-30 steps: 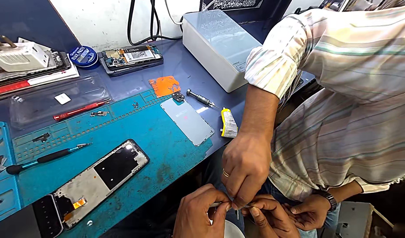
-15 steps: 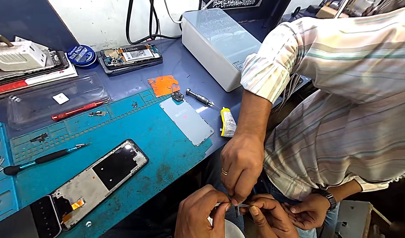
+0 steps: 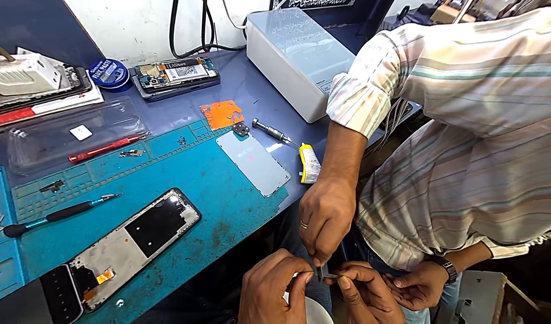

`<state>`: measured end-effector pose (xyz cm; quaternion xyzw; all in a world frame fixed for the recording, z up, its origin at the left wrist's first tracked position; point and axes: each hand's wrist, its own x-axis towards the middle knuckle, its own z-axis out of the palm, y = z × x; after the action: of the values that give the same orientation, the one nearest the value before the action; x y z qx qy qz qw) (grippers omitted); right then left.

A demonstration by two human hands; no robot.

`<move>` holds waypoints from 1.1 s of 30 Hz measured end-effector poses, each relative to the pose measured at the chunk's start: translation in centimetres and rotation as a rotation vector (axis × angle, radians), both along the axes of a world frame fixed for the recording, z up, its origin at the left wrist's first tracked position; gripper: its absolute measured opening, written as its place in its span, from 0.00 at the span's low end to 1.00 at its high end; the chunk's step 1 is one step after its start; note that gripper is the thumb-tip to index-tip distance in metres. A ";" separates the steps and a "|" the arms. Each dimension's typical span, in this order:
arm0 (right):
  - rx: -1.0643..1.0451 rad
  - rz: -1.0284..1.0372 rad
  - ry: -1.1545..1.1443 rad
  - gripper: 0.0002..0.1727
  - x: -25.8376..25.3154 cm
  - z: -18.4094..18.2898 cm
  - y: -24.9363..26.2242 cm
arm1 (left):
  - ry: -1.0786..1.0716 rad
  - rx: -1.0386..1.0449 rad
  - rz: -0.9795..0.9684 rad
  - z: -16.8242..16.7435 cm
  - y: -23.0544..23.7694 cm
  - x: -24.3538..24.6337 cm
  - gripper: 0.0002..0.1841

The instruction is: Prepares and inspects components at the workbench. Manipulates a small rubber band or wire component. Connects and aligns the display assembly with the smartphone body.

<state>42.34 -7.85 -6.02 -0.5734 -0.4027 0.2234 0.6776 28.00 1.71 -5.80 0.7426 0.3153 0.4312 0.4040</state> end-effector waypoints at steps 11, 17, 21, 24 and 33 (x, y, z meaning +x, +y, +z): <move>0.009 0.003 -0.004 0.04 -0.1 0.2 0.1 | -0.017 0.004 0.012 0.0 -0.1 0.0 0.07; 0.010 -0.001 -0.018 0.04 -0.1 0.1 0.2 | -0.019 0.011 0.019 -0.1 -0.1 0.0 0.06; 0.010 -0.007 -0.029 0.05 -0.2 0.1 0.2 | -0.025 0.005 0.019 -0.1 -0.1 0.0 0.06; 0.009 -0.018 -0.042 0.05 -0.3 0.0 0.3 | -0.019 0.013 0.018 -0.2 -0.2 -0.1 0.06; 0.019 -0.060 0.062 0.04 4.7 2.0 -0.5 | -0.023 -0.066 -0.054 2.0 1.7 -3.1 0.07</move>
<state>47.05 -8.38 -4.06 -0.5715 -0.3663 0.2168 0.7015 24.91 3.43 -3.79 0.7321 0.3048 0.4178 0.4434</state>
